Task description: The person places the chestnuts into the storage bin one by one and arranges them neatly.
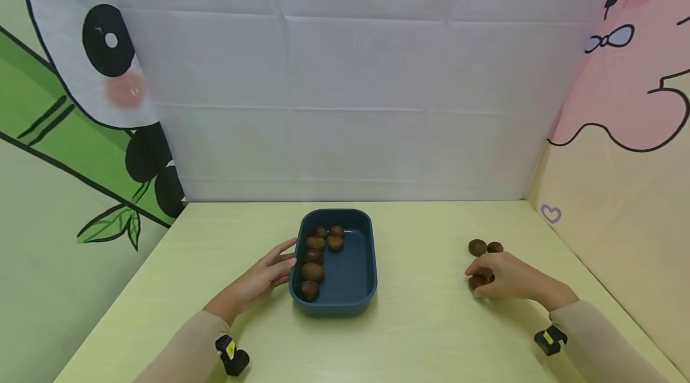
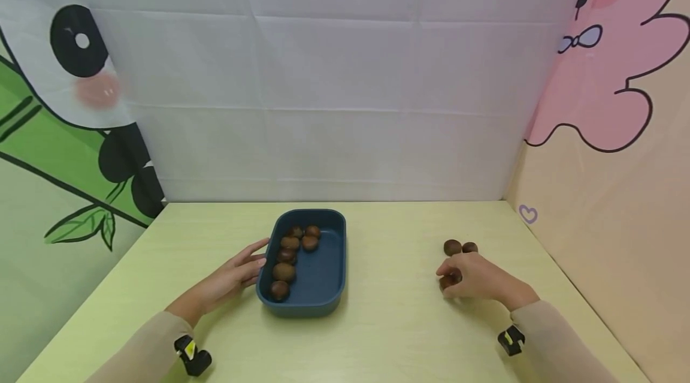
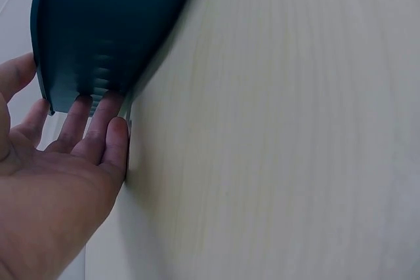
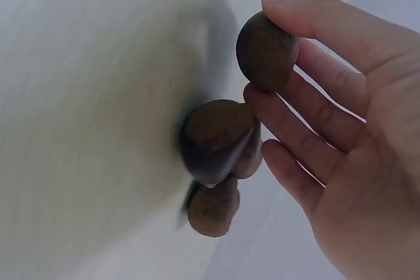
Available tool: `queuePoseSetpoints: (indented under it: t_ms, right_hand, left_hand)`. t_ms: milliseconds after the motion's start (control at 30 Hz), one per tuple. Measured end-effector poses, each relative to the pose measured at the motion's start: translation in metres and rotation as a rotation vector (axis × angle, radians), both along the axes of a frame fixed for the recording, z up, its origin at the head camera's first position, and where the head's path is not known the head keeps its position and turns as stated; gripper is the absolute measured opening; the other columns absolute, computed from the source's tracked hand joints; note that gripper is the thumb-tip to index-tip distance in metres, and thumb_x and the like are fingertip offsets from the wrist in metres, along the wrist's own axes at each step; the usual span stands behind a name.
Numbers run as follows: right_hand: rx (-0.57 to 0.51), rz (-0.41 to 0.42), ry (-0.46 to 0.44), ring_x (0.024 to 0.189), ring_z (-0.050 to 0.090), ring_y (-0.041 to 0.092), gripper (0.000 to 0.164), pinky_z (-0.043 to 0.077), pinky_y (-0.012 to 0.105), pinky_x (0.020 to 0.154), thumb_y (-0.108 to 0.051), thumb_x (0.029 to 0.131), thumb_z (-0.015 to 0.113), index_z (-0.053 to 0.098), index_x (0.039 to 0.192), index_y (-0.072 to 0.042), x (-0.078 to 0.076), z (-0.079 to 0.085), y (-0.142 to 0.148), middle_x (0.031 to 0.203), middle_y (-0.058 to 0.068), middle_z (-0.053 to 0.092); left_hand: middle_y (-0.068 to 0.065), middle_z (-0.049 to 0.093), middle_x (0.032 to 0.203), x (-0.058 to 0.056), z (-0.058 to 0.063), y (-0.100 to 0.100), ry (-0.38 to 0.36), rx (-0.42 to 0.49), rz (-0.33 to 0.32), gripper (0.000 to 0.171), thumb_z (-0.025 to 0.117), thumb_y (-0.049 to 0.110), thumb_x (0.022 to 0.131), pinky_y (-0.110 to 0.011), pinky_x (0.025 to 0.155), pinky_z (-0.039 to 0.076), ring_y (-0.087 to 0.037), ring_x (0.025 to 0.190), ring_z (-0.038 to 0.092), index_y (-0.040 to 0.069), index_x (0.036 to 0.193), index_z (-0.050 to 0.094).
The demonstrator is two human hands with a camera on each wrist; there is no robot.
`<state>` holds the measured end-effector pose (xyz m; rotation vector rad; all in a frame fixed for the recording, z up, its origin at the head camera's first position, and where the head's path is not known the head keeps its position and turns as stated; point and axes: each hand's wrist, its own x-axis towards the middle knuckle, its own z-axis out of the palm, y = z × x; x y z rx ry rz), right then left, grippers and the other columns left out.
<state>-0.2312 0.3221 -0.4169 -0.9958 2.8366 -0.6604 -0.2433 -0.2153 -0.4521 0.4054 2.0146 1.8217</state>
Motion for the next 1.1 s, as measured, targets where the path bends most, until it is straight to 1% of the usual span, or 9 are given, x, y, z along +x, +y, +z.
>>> queuePoseSetpoints:
  t_ms: [100, 233, 300, 467, 600, 700, 867, 1100]
  right_hand:
    - [0.010, -0.008, -0.009, 0.089, 0.064, 0.010, 0.031, 0.055, 0.031, 0.077, -0.022, 0.083, 0.083, 0.074, 0.109, -0.007, -0.001, 0.009, -0.005, 0.104, -0.003, 0.071]
    - [-0.008, -0.022, -0.033, 0.087, 0.063, 0.008, 0.028, 0.055, 0.034, 0.078, -0.018, 0.086, 0.080, 0.074, 0.111, -0.007, -0.005, 0.023, -0.016, 0.099, -0.007, 0.069]
    - [-0.026, -0.013, -0.041, 0.085, 0.062, 0.007, 0.026, 0.055, 0.036, 0.078, -0.016, 0.087, 0.079, 0.073, 0.111, -0.007, -0.008, 0.028, -0.024, 0.096, -0.009, 0.067]
    - [-0.055, 0.034, -0.020, 0.089, 0.063, 0.007, 0.025, 0.054, 0.033, 0.084, -0.017, 0.088, 0.080, 0.073, 0.111, -0.013, -0.017, 0.039, -0.049, 0.095, -0.011, 0.067]
    - [-0.091, 0.088, 0.009, 0.090, 0.063, 0.008, 0.024, 0.054, 0.030, 0.086, -0.018, 0.089, 0.079, 0.073, 0.112, -0.015, -0.025, 0.048, -0.073, 0.096, -0.010, 0.066]
    - [-0.131, 0.127, 0.024, 0.090, 0.064, 0.009, 0.025, 0.054, 0.030, 0.086, -0.018, 0.089, 0.079, 0.072, 0.113, -0.014, -0.031, 0.053, -0.092, 0.097, -0.008, 0.067]
    - [-0.198, 0.188, 0.035, 0.090, 0.064, 0.009, 0.026, 0.055, 0.032, 0.084, -0.017, 0.089, 0.079, 0.072, 0.114, -0.013, -0.042, 0.054, -0.124, 0.100, -0.007, 0.067]
    - [-0.230, 0.261, 0.060, 0.092, 0.062, 0.008, 0.030, 0.054, 0.030, 0.085, -0.019, 0.089, 0.079, 0.071, 0.117, -0.014, -0.055, 0.045, -0.164, 0.103, -0.007, 0.066]
  left_hand:
    - [-0.027, 0.020, 0.160, 0.000, 0.000, 0.000, -0.001, -0.002, 0.001, 0.068, 0.050, 0.029, 0.107, -0.050, 0.116, 0.028, -0.040, 0.142, 0.034, 0.017, 0.162, 0.012]
    - [-0.027, 0.020, 0.160, -0.001, 0.001, 0.000, 0.004, -0.002, 0.003, 0.068, 0.050, 0.029, 0.107, -0.050, 0.116, 0.029, -0.040, 0.142, 0.034, 0.017, 0.162, 0.012]
    - [-0.027, 0.020, 0.160, -0.001, 0.001, 0.000, 0.004, -0.002, 0.003, 0.068, 0.050, 0.029, 0.107, -0.049, 0.116, 0.029, -0.040, 0.142, 0.035, 0.017, 0.162, 0.012]
    - [-0.028, 0.020, 0.160, -0.001, 0.001, 0.000, 0.002, -0.003, 0.007, 0.069, 0.051, 0.029, 0.107, -0.048, 0.116, 0.031, -0.039, 0.142, 0.035, 0.017, 0.162, 0.012]
    - [-0.028, 0.020, 0.160, 0.000, 0.002, 0.000, 0.000, -0.005, 0.005, 0.069, 0.051, 0.029, 0.107, -0.048, 0.116, 0.030, -0.039, 0.142, 0.035, 0.017, 0.162, 0.012]
    - [-0.028, 0.019, 0.160, 0.000, 0.002, 0.000, 0.003, -0.003, 0.001, 0.069, 0.051, 0.029, 0.107, -0.049, 0.116, 0.030, -0.040, 0.142, 0.035, 0.017, 0.162, 0.011]
    - [-0.028, 0.020, 0.160, -0.001, 0.001, 0.000, 0.010, 0.001, -0.004, 0.069, 0.050, 0.029, 0.107, -0.049, 0.116, 0.029, -0.040, 0.141, 0.035, 0.017, 0.162, 0.011]
    - [-0.025, 0.022, 0.160, -0.002, -0.001, 0.001, -0.007, -0.013, 0.013, 0.069, 0.052, 0.031, 0.107, -0.046, 0.115, 0.032, -0.037, 0.141, 0.037, 0.019, 0.162, 0.013]
